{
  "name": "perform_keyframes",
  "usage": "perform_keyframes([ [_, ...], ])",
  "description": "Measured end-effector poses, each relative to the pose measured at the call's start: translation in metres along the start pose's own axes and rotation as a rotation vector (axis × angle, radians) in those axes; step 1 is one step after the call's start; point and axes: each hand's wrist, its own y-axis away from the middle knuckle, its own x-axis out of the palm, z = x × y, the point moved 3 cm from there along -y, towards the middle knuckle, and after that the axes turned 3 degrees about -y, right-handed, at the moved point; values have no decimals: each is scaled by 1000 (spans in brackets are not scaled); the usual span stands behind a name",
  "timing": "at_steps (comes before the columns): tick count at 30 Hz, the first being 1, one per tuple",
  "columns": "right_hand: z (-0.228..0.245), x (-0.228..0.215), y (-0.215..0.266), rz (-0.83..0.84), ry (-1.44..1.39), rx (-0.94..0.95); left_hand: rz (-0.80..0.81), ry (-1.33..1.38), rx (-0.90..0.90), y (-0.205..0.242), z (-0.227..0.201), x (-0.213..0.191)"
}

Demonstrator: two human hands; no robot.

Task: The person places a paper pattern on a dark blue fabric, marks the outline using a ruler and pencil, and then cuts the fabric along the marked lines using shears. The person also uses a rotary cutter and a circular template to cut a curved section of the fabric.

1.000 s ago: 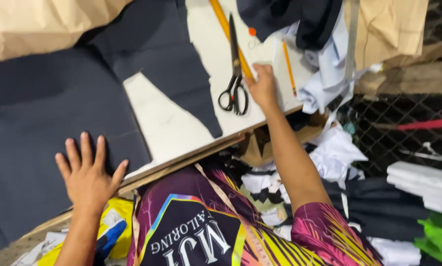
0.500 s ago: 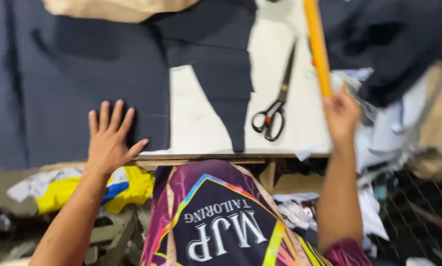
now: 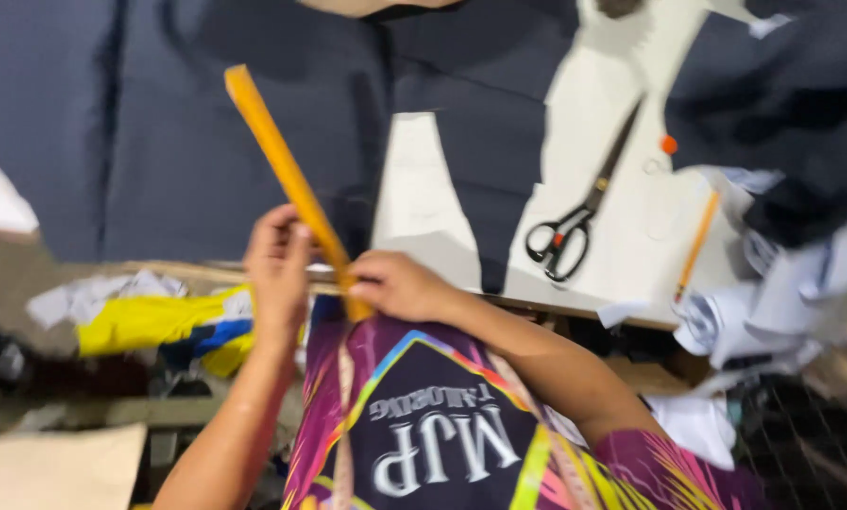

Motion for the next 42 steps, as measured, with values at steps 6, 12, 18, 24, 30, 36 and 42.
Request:
perform_keyframes([
  [6,0,-76,36,-70,37,41,41,-210,49,-33,5,-46],
  [12,-52,-320,140,-1106,288,-18,69,-472,-82,-27,-44,-59],
  [18,-45,-409,118,-972,1025,-217,110,-611,25,-30,-26,-62],
  [24,-40,-416,122,-967,1436,-117,297,-650,243,-45,-30,-69],
  [30,14,-305,120,-1172,871,-185,651,-1160,666,-89,-52,-83],
  [36,-17,-103,32,-956,-120,-64,819,-1215,840,-123,-40,-56],
  [42,-27,-41,-18,-915,235,107,825,-1181,878,-122,-28,-46],
])
